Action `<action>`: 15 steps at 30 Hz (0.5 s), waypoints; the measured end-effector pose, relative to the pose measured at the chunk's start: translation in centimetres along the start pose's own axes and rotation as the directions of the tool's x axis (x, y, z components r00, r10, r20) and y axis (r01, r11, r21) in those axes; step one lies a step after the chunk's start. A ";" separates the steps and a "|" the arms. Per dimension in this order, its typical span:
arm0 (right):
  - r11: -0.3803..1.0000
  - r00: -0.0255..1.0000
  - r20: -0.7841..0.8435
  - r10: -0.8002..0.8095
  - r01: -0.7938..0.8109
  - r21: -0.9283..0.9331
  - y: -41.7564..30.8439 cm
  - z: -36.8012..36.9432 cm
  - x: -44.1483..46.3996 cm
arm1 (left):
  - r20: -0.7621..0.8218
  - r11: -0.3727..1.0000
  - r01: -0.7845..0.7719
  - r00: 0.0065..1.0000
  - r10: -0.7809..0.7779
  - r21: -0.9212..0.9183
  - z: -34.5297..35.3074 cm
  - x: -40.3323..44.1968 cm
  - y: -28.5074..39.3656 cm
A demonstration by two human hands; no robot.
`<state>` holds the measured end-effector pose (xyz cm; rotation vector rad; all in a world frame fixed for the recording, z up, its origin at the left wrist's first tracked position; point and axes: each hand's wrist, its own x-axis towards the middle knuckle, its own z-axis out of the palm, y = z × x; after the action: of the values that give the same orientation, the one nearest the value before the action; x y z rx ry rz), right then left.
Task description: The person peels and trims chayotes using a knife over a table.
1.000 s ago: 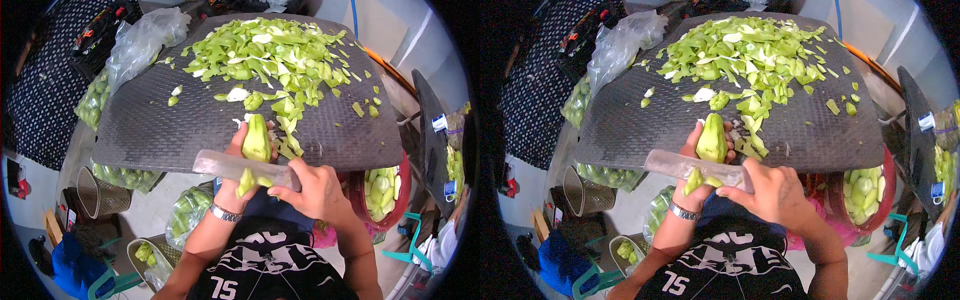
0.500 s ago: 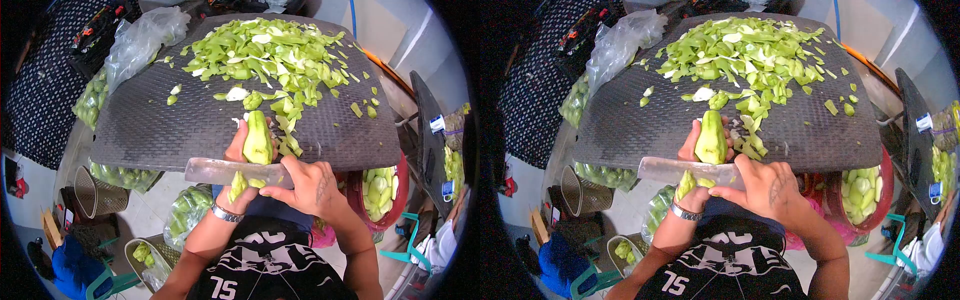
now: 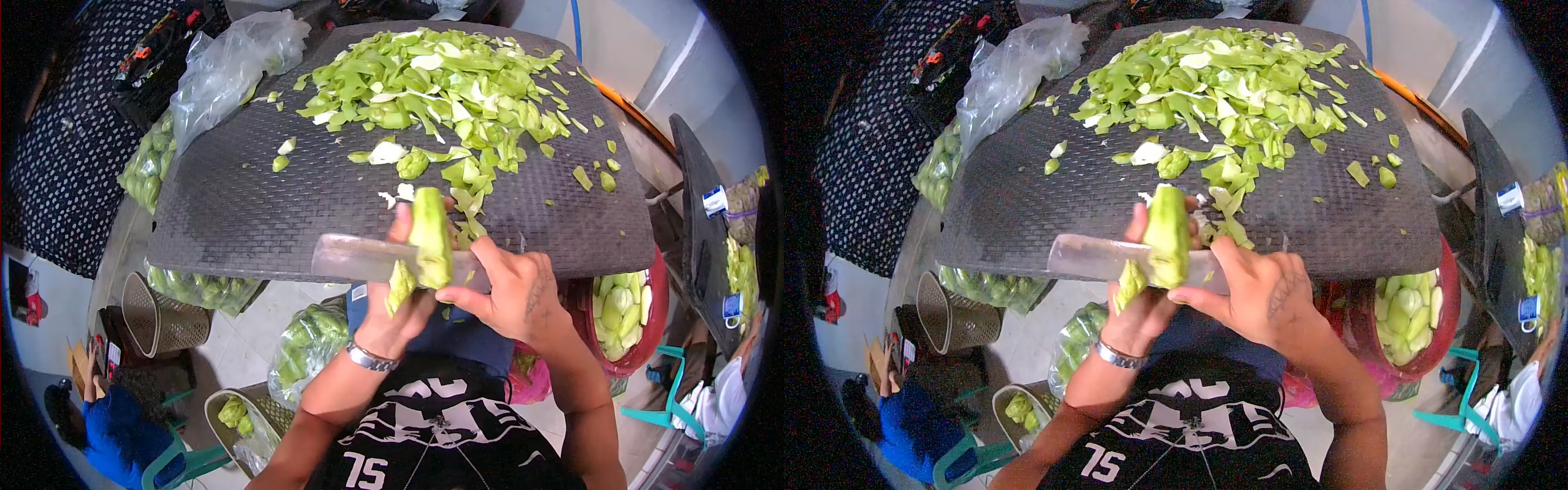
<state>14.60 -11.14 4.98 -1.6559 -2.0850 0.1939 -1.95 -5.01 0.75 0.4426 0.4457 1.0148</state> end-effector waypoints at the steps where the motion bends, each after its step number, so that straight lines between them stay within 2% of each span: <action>1: 1.000 1.000 -0.009 -0.006 0.006 -0.012 -0.2 -0.1 0.4 | -0.028 1.000 0.006 1.000 -0.006 -0.016 -0.2 -0.1 -0.6; 4: 1.000 1.000 0.024 0.010 -0.009 -0.020 1.0 -0.5 1.3 | -0.009 0.996 -0.091 0.996 0.091 0.002 0.2 0.1 0.2; 5: 0.998 0.998 0.037 0.055 -0.056 0.012 1.5 -0.8 1.7 | -0.071 0.993 -0.115 0.991 0.115 0.008 0.7 0.0 0.7; 9: 0.974 0.998 0.064 0.023 -0.036 0.225 3.1 -1.7 2.8 | -0.119 0.998 -0.039 0.992 0.045 0.045 0.9 0.2 1.8; 12: 0.963 0.982 0.163 0.097 -0.134 0.233 2.9 -1.6 3.1 | -0.169 0.999 -0.015 0.985 0.020 0.031 0.6 0.5 1.7; 15: 0.989 0.994 0.090 0.066 -0.077 0.124 3.0 -1.1 2.7 | -0.219 1.000 0.008 0.976 -0.005 0.014 0.9 0.4 1.7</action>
<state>17.27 -7.98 5.52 -1.6737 -2.0307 0.4194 -2.51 -3.97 2.35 0.3430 0.6515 1.0591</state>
